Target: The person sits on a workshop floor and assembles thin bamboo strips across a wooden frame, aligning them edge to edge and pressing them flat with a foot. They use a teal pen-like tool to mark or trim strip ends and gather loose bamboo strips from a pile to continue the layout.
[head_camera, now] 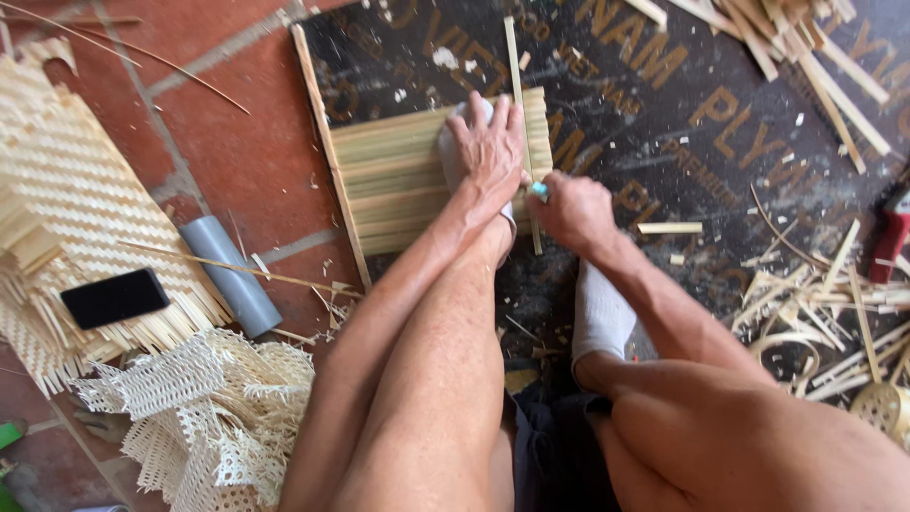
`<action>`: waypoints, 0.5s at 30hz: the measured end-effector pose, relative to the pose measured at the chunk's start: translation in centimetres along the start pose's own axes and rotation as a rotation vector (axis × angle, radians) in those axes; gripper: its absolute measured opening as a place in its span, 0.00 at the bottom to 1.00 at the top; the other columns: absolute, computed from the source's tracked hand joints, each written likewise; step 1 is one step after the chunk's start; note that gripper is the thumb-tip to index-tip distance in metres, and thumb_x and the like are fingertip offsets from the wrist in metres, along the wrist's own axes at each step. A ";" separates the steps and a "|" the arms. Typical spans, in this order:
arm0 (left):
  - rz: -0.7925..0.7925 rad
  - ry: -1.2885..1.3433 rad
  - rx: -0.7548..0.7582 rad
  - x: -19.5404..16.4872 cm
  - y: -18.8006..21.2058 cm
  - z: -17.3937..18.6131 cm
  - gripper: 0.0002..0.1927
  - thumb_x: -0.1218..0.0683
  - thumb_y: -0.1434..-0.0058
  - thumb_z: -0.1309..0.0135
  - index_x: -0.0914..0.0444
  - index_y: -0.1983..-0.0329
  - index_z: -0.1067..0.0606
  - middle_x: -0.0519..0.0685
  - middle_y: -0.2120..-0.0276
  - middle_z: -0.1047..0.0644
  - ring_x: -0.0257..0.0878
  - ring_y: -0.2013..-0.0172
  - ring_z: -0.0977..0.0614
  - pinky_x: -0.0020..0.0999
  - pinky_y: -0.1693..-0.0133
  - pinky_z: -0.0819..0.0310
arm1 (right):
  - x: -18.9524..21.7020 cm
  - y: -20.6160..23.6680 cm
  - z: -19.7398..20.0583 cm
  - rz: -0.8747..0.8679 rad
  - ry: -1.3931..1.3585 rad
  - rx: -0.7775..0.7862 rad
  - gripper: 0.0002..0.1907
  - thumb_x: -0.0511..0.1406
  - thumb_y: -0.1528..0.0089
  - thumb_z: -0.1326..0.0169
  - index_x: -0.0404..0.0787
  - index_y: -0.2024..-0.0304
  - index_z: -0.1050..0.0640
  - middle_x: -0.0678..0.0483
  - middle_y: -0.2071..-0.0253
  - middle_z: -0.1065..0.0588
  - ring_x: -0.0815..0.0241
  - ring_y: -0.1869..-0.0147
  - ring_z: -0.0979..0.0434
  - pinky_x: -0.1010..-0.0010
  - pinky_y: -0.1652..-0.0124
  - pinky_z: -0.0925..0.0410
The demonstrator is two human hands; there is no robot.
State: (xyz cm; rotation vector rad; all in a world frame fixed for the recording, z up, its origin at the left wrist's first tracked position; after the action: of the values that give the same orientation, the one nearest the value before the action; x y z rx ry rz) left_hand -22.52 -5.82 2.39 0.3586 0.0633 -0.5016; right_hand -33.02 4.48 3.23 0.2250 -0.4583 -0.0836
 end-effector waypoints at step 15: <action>0.239 0.375 -0.589 11.9 15.3 -4.8 0.26 0.53 0.35 0.39 0.67 0.36 0.26 0.58 0.32 0.30 0.52 0.30 0.32 0.51 0.31 0.41 | -18.1 10.5 7.1 -0.357 0.402 0.169 0.14 0.45 0.34 0.43 0.40 0.61 0.22 0.49 0.73 0.22 0.51 0.71 0.21 0.58 0.68 0.27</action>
State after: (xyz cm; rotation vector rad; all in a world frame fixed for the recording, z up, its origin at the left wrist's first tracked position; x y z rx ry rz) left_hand -4.61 2.94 1.04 -0.1231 0.5147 -0.1568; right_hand -52.06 15.67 4.15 0.4786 -0.0195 -0.3433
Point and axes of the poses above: each hand's wrist, its own y-axis away from the middle knuckle, its own z-axis out of the back of the hand, x = y × z, the point moved 6 cm from there along -y, towards the middle knuckle
